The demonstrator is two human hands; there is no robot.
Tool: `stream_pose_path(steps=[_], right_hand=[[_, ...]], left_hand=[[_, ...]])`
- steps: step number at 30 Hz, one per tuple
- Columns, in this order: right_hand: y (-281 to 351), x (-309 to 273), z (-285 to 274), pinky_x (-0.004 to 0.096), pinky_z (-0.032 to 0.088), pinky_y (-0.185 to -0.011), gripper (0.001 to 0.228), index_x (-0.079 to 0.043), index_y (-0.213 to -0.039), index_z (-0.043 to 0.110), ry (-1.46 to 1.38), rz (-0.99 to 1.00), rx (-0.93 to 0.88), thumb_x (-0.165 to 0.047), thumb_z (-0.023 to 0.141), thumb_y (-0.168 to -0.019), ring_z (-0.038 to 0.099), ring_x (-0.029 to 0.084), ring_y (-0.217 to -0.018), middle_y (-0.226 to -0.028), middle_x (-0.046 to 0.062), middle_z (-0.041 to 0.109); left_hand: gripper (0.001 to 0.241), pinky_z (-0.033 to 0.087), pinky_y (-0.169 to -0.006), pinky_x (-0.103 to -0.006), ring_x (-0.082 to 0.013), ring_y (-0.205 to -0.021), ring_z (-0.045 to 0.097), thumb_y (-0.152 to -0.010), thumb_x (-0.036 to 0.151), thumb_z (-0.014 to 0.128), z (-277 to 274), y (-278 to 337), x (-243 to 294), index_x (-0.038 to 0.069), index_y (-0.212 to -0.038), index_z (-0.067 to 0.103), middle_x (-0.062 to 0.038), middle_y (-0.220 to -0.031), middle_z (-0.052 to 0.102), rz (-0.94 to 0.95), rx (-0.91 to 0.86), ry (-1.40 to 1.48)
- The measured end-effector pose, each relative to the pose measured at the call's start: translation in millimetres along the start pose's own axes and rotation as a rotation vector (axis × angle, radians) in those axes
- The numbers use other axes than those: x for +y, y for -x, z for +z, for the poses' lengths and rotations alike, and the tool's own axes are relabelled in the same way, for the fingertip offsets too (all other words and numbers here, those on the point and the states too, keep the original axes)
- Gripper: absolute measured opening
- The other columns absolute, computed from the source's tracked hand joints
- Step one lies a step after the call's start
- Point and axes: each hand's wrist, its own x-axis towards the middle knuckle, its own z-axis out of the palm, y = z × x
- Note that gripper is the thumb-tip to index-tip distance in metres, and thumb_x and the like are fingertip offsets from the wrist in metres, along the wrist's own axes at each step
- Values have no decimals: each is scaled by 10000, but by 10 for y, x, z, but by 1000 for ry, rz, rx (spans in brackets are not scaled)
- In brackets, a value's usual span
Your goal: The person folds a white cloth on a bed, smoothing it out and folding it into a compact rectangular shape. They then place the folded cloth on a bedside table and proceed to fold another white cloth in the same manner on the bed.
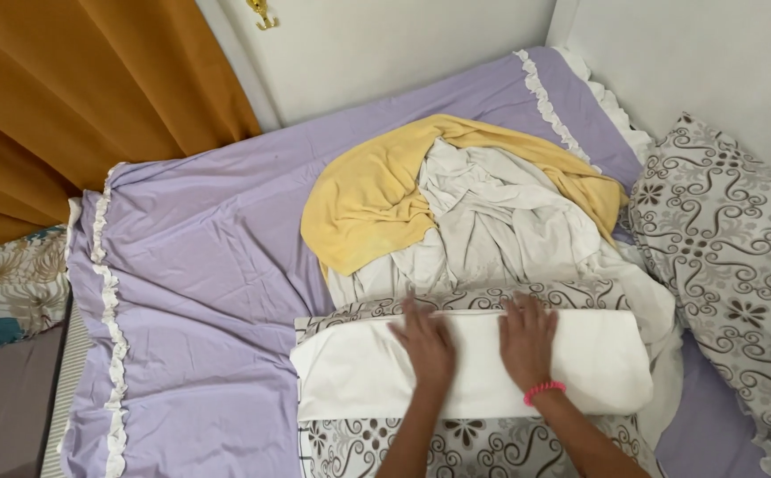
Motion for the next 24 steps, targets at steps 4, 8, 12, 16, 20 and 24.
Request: stream_pose_path(steps=[4, 8, 12, 16, 20, 24], right_hand=[[291, -209, 111, 571, 131, -1259, 527, -147, -1487, 502, 175, -223, -80, -149, 519, -960, 229, 271, -1559, -1611, 60, 380], [477, -11, 268, 525, 132, -1252, 525, -134, -1531, 392, -56, -155, -208, -351, 389, -1053, 160, 242, -1563, -1679, 61, 254], [464, 221, 225, 533, 114, -1213, 621, -213, -1577, 288, 111, -272, -195, -503, 294, -1027, 154, 241, -1531, -1670, 31, 194], [385, 437, 208, 553, 106, -1216, 672, -256, -1587, 260, 160, -171, -267, -578, 306, -999, 148, 207, -1533, -1668, 12, 185], [342, 723, 253, 548, 90, -1223, 690, -256, -1603, 202, 186, -91, -341, -591, 260, -1002, 123, 202, -1545, -1691, 2, 138], [321, 1063, 300, 565, 58, -1217, 686, -254, -1619, 115, 206, -2, -373, -584, 150, -1018, 61, 207, -1552, -1705, 16, 46]], left_hand=[[512, 72, -1264, -570, -321, -1565, 293, -1060, 207, 440, 89, 364, 168, 77, -1556, 434, -87, -1654, 347, 105, -298, 95], [566, 79, -1258, -497, -301, -1575, 222, -1071, 306, 395, 121, 394, 9, 124, -1602, 321, -94, -1686, 252, 106, -336, -51], [604, 23, -1250, -492, -297, -1575, 72, -1080, 369, 276, 49, 287, 102, 143, -1635, 201, -103, -1712, 140, 45, -440, -148], [625, -16, -1255, -476, -275, -1580, -6, -1075, 426, 203, 16, 169, 120, 191, -1647, 113, -66, -1724, 51, -60, -537, -209], [631, -35, -1262, -451, -258, -1585, -40, -1063, 466, 131, -7, 64, -35, 237, -1647, 63, -41, -1731, -5, -121, -561, -297], [652, -83, -1251, -444, -235, -1574, -93, -1038, 513, 43, -167, -37, -193, 268, -1638, -24, -21, -1721, -85, -208, -589, -383]])
